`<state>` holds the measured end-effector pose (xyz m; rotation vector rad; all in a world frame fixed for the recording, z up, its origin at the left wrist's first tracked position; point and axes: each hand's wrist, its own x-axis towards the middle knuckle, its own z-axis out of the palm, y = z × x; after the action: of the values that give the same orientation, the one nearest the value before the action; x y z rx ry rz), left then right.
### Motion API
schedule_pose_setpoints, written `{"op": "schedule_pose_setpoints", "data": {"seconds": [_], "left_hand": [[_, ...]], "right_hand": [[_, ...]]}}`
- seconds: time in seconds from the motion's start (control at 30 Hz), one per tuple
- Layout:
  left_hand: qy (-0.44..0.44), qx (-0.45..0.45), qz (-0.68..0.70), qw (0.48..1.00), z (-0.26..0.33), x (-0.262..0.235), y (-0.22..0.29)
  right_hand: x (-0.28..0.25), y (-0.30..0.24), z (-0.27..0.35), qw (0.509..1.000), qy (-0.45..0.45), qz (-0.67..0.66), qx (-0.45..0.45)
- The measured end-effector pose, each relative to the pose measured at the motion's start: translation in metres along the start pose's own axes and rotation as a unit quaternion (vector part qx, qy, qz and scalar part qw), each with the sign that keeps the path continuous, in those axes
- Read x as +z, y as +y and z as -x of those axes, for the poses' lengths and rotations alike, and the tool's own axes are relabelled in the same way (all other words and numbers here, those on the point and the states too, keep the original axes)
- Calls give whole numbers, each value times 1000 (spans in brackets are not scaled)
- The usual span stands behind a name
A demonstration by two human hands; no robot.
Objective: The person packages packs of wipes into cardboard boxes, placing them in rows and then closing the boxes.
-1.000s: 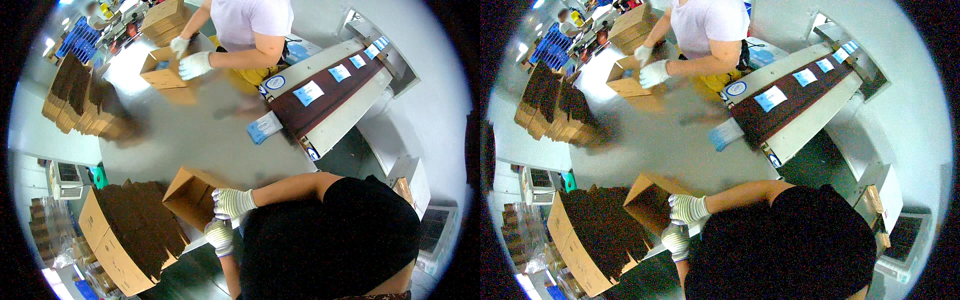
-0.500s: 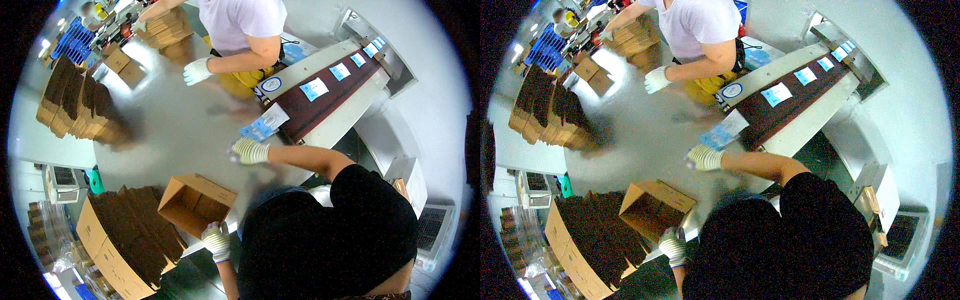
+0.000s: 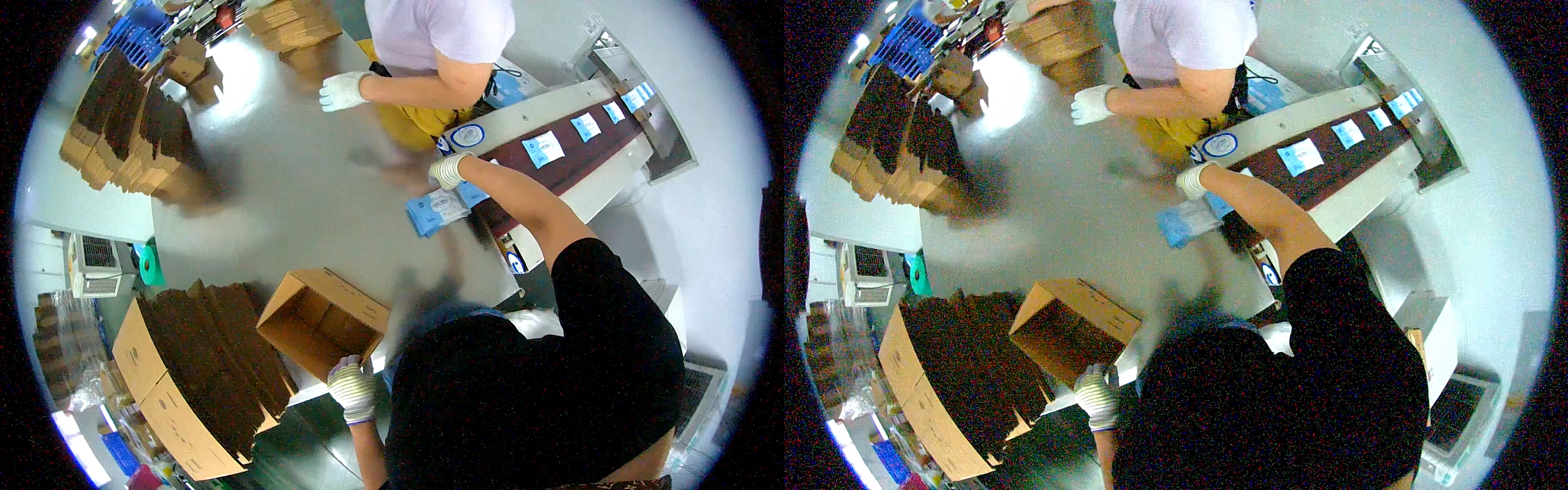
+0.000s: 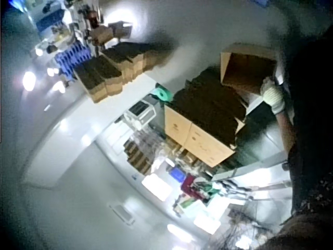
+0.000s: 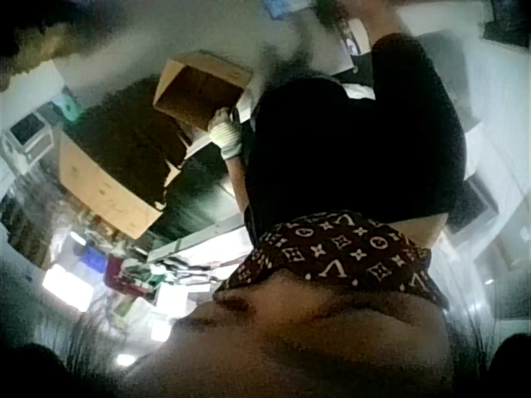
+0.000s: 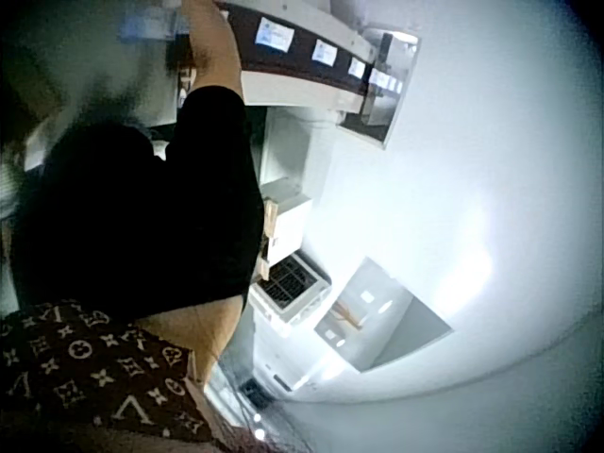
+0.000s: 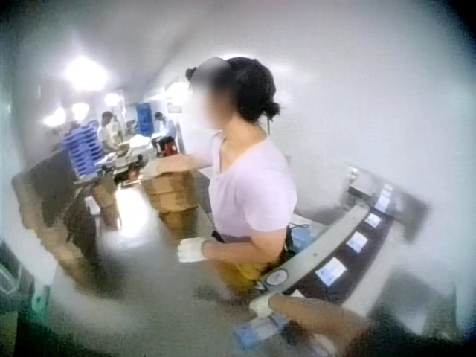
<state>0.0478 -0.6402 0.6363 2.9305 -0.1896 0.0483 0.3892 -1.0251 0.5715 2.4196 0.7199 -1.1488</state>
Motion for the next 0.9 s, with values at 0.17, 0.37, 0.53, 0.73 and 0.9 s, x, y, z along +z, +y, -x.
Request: {"op": "schedule_pose_setpoints", "data": {"seconds": [0.17,0.37,0.53,0.73,0.9], "left_hand": [[-27,-15,-3,1000,1,3,-2],[-13,-10,-8,1000,-2,0,2],[0,-14,4,1000,2,-1,1],[-22,36,-27,999,3,10,3],[-108,29,-66,992,20,10,23]], "right_hand": [[-8,-3,-14,997,-3,-69,-46],[12,-40,13,990,-58,-131,5],[17,-138,78,993,94,-57,-40],[133,-226,58,957,242,-159,-26],[67,-215,106,837,320,-429,-112]]}}
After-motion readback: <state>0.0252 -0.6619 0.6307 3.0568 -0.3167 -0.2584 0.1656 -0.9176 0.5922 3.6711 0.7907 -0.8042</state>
